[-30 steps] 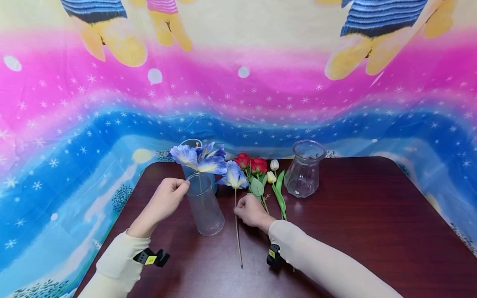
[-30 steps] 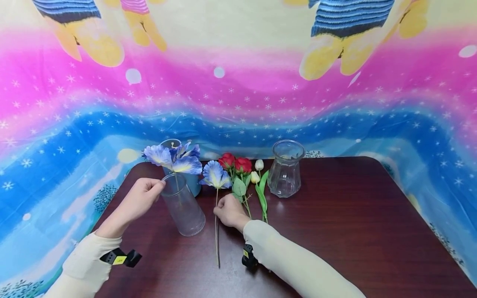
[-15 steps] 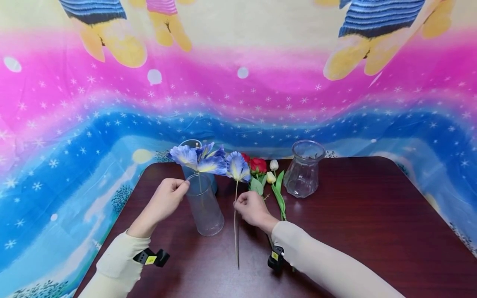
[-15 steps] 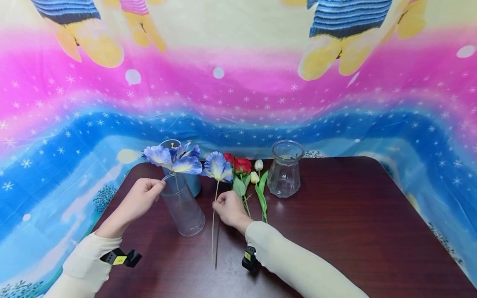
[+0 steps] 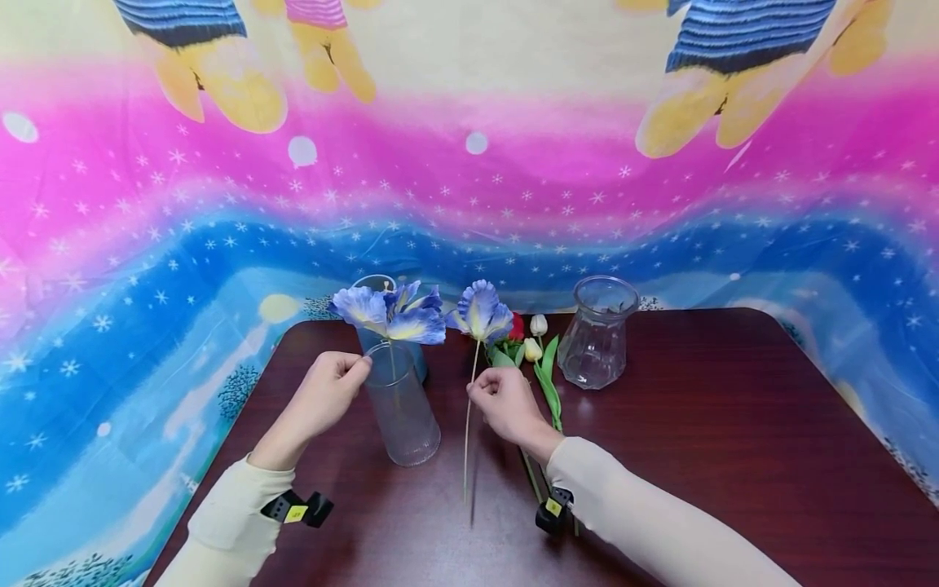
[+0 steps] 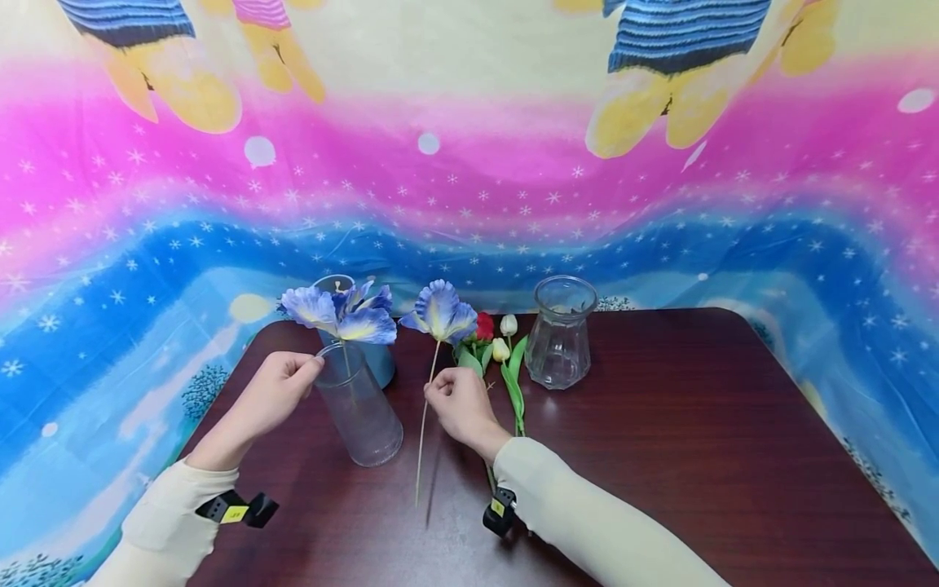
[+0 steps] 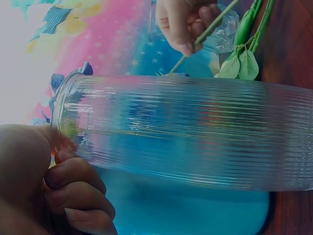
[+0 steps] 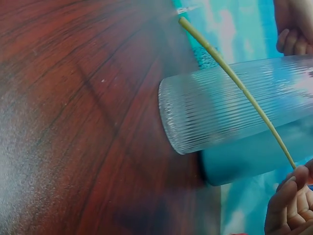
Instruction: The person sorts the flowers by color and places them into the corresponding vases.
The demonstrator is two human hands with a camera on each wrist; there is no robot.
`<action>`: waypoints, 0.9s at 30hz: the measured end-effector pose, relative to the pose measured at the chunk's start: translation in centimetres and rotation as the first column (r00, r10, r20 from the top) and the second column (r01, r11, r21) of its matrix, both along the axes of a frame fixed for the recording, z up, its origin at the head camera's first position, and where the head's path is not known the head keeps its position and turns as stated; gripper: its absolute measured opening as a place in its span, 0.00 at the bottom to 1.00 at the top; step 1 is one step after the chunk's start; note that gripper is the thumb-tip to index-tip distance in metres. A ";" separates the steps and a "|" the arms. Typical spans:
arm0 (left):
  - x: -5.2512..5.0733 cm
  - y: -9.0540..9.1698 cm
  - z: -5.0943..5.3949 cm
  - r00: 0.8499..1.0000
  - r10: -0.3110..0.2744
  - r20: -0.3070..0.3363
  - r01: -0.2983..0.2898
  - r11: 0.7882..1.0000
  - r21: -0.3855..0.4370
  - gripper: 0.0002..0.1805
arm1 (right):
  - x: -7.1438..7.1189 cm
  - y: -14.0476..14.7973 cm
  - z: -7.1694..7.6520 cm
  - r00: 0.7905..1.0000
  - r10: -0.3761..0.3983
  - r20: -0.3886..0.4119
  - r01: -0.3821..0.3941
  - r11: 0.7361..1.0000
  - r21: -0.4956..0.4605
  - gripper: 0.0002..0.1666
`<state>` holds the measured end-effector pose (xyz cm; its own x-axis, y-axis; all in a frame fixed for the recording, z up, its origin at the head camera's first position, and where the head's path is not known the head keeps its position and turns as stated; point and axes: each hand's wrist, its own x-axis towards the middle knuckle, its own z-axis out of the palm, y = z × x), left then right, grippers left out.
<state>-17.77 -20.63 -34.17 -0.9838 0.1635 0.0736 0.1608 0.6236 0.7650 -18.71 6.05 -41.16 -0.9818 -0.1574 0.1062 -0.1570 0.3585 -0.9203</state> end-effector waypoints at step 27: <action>0.0 0.0 0.0 1.000 -0.004 -0.009 0.004 1.000 0.001 0.27 | 0.7 2.2 4.6 0.996 -0.040 -0.083 0.027 0.989 -0.148 0.13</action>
